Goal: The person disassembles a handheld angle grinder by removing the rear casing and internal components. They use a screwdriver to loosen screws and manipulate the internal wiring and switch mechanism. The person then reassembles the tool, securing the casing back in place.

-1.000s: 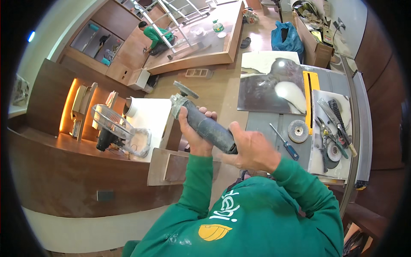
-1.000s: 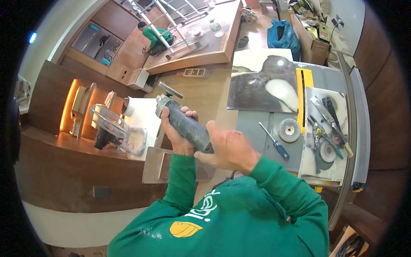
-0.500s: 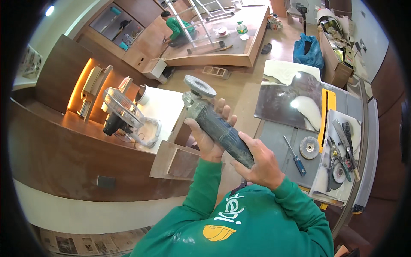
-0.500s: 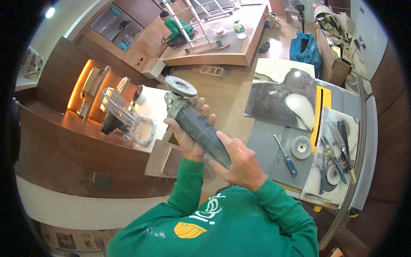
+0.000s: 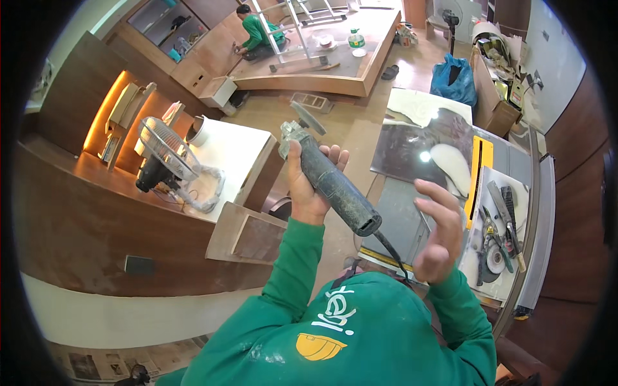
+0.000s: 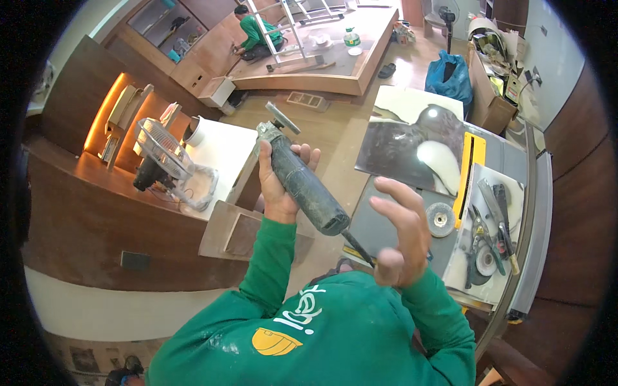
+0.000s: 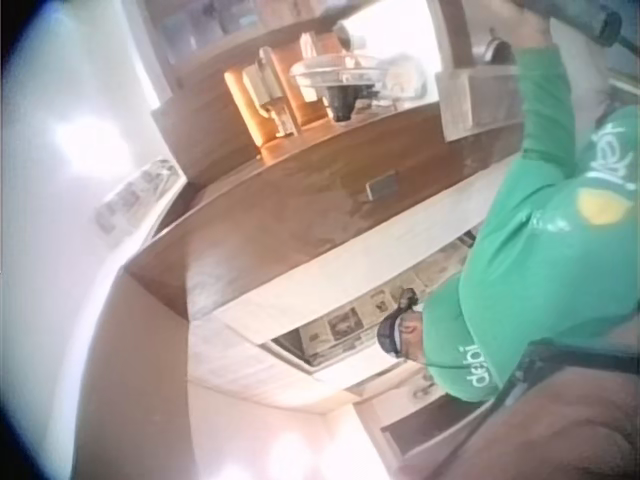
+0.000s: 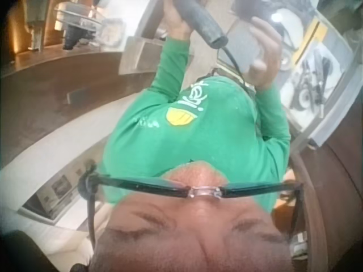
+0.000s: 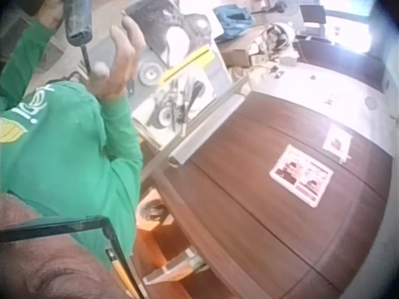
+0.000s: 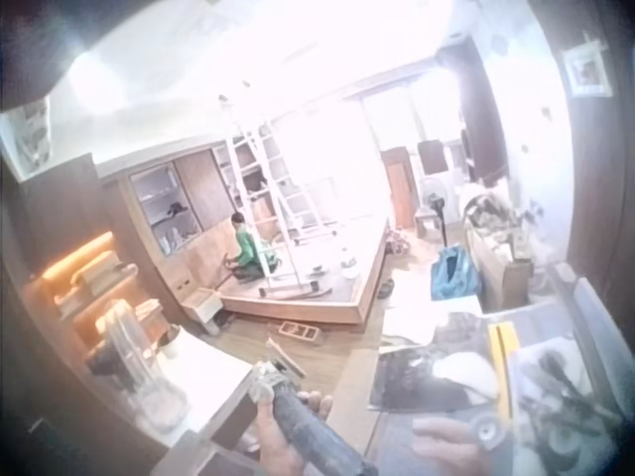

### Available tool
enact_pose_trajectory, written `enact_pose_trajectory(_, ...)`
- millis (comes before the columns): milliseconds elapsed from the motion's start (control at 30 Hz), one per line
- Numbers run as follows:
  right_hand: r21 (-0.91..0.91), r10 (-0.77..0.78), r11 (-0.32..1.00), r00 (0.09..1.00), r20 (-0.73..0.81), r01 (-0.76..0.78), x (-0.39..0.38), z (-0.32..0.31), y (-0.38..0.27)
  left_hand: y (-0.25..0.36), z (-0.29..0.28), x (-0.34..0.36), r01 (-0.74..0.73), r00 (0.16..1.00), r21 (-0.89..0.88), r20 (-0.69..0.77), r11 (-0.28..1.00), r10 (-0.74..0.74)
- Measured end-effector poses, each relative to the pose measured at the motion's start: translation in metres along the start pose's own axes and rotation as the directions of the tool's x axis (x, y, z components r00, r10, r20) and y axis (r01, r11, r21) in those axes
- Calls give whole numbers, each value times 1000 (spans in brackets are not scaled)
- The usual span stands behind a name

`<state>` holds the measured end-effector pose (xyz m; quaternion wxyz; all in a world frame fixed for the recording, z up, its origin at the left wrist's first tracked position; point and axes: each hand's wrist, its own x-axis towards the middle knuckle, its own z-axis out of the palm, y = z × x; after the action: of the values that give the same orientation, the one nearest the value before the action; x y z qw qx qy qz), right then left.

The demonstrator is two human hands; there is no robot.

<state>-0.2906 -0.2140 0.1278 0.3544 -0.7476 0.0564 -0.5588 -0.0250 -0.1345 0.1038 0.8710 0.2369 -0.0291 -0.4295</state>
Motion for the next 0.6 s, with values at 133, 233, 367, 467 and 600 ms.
enact_pose_trajectory(133,37,-181,982,979,-98,186,14,-3,-28,3,-2,-6,-38,996,-7,-79,999,37)
enact_pose_trajectory(233,-43,69,997,965,254,-60,4,33,2,-23,9,-16,-34,996,104,84,994,26)
enact_pose_trajectory(367,89,90,990,977,193,-108,14,75,20,-22,17,-31,-57,998,216,14,975,55)
enact_pose_trajectory(467,198,255,939,955,149,-282,14,64,9,-15,14,-30,-20,998,143,-53,990,28)
enact_pose_trajectory(600,231,210,951,978,-2,-204,15,23,20,-5,5,-28,46,994,87,-105,995,-37)
